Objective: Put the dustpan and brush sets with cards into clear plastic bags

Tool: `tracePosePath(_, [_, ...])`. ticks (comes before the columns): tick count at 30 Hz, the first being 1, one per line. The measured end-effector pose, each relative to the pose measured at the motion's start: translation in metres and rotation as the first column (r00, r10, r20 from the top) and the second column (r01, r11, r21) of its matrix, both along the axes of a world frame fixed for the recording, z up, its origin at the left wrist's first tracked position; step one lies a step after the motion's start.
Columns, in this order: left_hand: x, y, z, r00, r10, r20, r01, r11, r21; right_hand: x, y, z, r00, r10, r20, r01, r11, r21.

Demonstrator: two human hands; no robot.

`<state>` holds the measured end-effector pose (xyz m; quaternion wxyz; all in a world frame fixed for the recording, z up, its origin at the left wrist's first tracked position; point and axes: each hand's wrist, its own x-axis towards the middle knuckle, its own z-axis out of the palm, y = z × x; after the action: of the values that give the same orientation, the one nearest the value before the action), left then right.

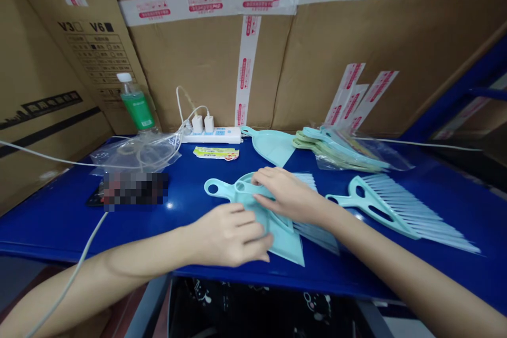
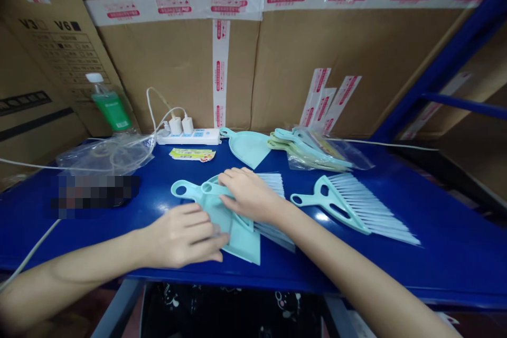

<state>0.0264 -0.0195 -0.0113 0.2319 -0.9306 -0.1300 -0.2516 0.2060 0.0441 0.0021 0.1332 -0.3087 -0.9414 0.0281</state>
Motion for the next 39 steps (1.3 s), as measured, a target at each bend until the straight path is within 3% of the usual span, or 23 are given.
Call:
tracePosePath(3, [-0.017,0.013,0.019,0.975,0.224,0.001,-0.224,0.973,-0.06,-0.003,0.001,0.004,1.0,0.006,-0.004,-0.006,1.0,-0.029])
tracePosePath(5, [-0.03,0.024,0.031,0.899,0.436,-0.036,-0.437,0.89,-0.128,-0.006,0.0,0.009,1.0,0.004,-0.013,-0.005,0.998,-0.07])
tracePosePath(8, [-0.046,0.037,0.038,0.76,0.635,-0.136,-0.649,0.729,-0.217,-0.014,-0.002,0.015,1.0,0.009,-0.014,-0.011,0.991,-0.134])
tracePosePath(11, [-0.054,0.044,0.035,0.689,0.685,-0.236,-0.717,0.595,-0.363,-0.023,-0.005,0.016,1.0,0.013,-0.011,-0.014,0.991,-0.133])
tracePosePath(15, [-0.052,0.044,0.027,0.72,0.621,-0.309,-0.667,0.496,-0.556,-0.035,-0.004,0.007,0.998,0.009,-0.063,-0.014,0.996,-0.09])
tracePosePath(20, [-0.049,0.043,0.022,0.76,0.597,-0.258,-0.588,0.462,-0.664,-0.038,-0.003,-0.009,0.974,0.014,-0.226,-0.034,0.996,-0.085])
tracePosePath(23, [-0.049,0.044,0.021,0.766,0.596,-0.24,-0.564,0.445,-0.696,-0.027,-0.004,-0.008,0.953,0.056,-0.297,-0.095,0.988,-0.12])
tracePosePath(26, [-0.05,0.044,0.022,0.777,0.59,-0.221,-0.532,0.428,-0.731,-0.011,-0.004,-0.001,0.971,0.063,-0.23,-0.102,0.982,-0.161])
tracePosePath(31, [-0.05,0.044,0.025,0.795,0.573,-0.198,-0.463,0.362,-0.809,0.006,-0.003,0.001,0.999,0.017,0.044,-0.003,0.95,-0.312])
tracePosePath(34, [-0.051,0.044,0.023,0.803,0.572,-0.171,-0.393,0.292,-0.872,0.005,-0.005,-0.002,0.992,0.028,0.12,0.018,0.931,-0.365])
tracePosePath(39, [-0.049,0.043,0.011,0.851,0.517,-0.091,-0.168,0.105,-0.98,0.001,-0.008,-0.003,0.991,0.055,0.125,-0.002,0.921,-0.39])
